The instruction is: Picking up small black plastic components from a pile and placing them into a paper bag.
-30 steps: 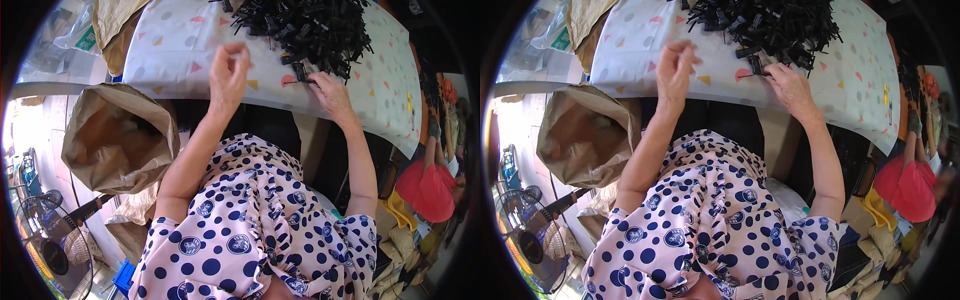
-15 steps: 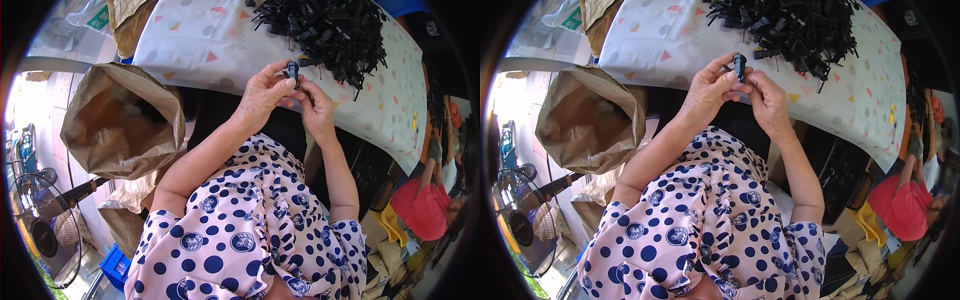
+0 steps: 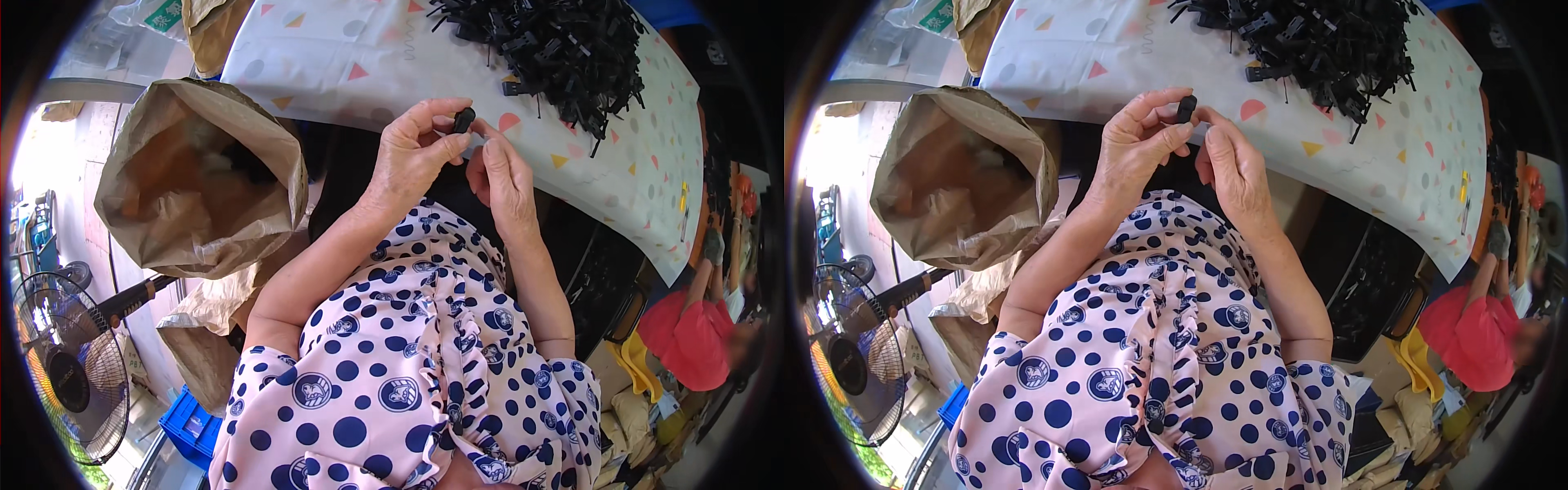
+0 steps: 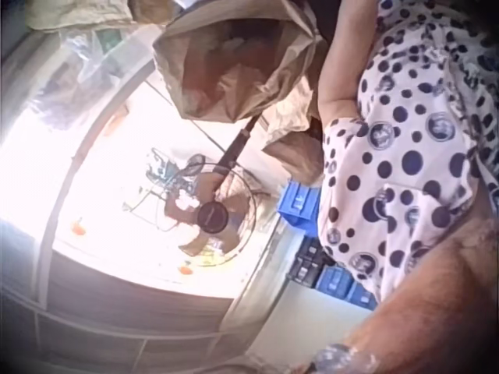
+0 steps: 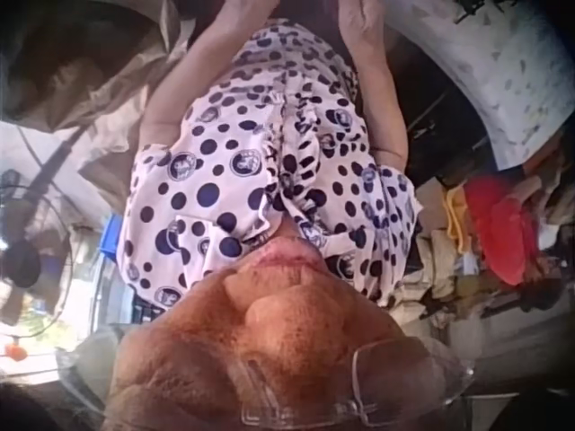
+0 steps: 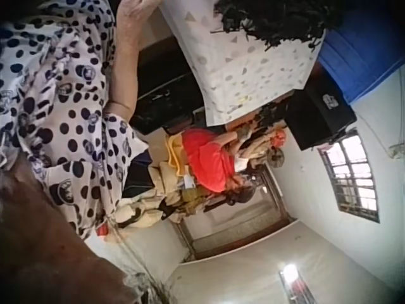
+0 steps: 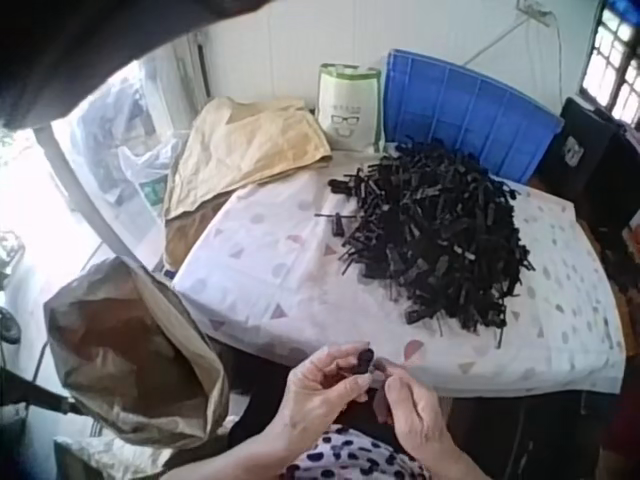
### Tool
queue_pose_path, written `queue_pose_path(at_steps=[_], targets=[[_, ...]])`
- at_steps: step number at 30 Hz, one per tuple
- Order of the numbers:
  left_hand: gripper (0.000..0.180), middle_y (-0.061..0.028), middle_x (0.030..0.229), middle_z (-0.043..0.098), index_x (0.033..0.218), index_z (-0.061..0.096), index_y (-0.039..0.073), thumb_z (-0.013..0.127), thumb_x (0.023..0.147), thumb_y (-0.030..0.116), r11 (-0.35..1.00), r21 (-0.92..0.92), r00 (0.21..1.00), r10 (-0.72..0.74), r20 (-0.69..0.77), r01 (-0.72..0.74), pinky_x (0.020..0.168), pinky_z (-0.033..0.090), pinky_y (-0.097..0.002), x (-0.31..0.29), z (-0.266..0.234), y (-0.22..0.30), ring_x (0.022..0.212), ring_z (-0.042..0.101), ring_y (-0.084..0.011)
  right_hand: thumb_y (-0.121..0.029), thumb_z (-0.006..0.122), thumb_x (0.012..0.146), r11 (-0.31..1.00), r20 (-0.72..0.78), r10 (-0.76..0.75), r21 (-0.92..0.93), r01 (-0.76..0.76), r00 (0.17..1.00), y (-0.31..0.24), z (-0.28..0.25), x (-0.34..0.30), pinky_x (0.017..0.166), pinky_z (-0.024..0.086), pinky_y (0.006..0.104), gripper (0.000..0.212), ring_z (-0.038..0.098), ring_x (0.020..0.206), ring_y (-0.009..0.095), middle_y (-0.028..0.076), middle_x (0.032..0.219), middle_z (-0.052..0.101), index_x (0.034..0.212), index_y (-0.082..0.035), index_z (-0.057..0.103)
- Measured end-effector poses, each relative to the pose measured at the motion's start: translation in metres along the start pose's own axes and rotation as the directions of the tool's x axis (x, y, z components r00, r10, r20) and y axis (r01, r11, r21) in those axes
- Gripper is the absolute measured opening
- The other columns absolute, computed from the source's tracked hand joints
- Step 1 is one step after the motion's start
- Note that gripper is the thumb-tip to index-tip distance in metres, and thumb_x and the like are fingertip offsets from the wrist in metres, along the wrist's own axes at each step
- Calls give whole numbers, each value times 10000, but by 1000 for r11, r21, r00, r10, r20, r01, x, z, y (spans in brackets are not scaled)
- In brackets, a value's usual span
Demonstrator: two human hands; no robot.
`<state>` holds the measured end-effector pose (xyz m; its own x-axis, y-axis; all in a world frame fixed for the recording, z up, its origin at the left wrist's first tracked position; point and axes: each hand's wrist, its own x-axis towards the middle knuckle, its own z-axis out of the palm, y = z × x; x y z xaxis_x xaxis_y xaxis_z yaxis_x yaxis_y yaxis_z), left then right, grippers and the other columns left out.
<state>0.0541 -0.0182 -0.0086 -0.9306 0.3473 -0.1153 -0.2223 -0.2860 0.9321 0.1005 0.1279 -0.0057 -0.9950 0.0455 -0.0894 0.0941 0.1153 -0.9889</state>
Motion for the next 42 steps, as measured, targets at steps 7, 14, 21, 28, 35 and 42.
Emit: queue_pose_path(at_steps=[7, 14, 21, 28, 35, 42], targets=[[346, 1, 926, 595, 1195, 597, 37, 608, 859, -44, 983, 150, 994, 107, -6, -105, 696, 492, -191, -3, -4, -13, 764, 554, -52, -338, 427, 1000, 939, 92, 152, 298, -173, 984, -12, 15, 4, 401, 226, 170, 467, 326, 480, 25, -45, 623, 407, 1365, -48, 397], [359, 12, 931, 593, 1196, 598, 25, 581, 853, -83, 939, 299, 984, 175, 15, -172, 688, 469, -173, -3, -5, -16, 782, 539, -38, -331, 431, 1000, 917, 136, 170, 341, -207, 976, -6, 16, 5, 389, 225, 170, 411, 326, 478, 23, -51, 617, 385, 1318, -70, 429], [340, -96, 909, 644, 1090, 654, 65, 610, 780, -68, 784, 558, 945, 328, -3, -271, 619, 493, -249, -4, 1, -10, 669, 600, -168, -286, 432, 1004, 855, 112, 238, 448, -263, 965, -6, 20, 5, 362, 217, 177, 353, 294, 418, 28, -56, 587, 381, 1305, -101, 443], [329, -121, 925, 644, 1059, 660, 69, 613, 763, -66, 673, 657, 909, 414, 44, -338, 616, 506, -291, 0, 3, -6, 678, 620, -251, -291, 424, 1005, 572, 333, 321, 678, -462, 887, -1, 10, 9, 334, 208, 190, 319, 272, 386, 31, -63, 550, 374, 1281, -135, 462], [340, -87, 927, 650, 1203, 543, 69, 560, 873, -12, 921, 345, 982, 188, 18, -182, 620, 487, -217, 4, -5, -1, 716, 624, -120, -364, 450, 988, 904, 240, 207, 324, -279, 948, -7, 2, 15, 369, 205, 177, 386, 297, 425, 21, -36, 614, 433, 1294, -129, 445], [363, -110, 1011, 650, 1312, 429, 65, 505, 960, 113, 997, -79, 999, -23, 49, 27, 631, 487, -183, 2, -18, 18, 776, 638, -115, -279, 482, 984, 953, 129, 18, 299, -56, 992, 17, 4, 20, 391, 234, 159, 294, 348, 437, 19, -12, 735, 534, 1200, -79, 501]])
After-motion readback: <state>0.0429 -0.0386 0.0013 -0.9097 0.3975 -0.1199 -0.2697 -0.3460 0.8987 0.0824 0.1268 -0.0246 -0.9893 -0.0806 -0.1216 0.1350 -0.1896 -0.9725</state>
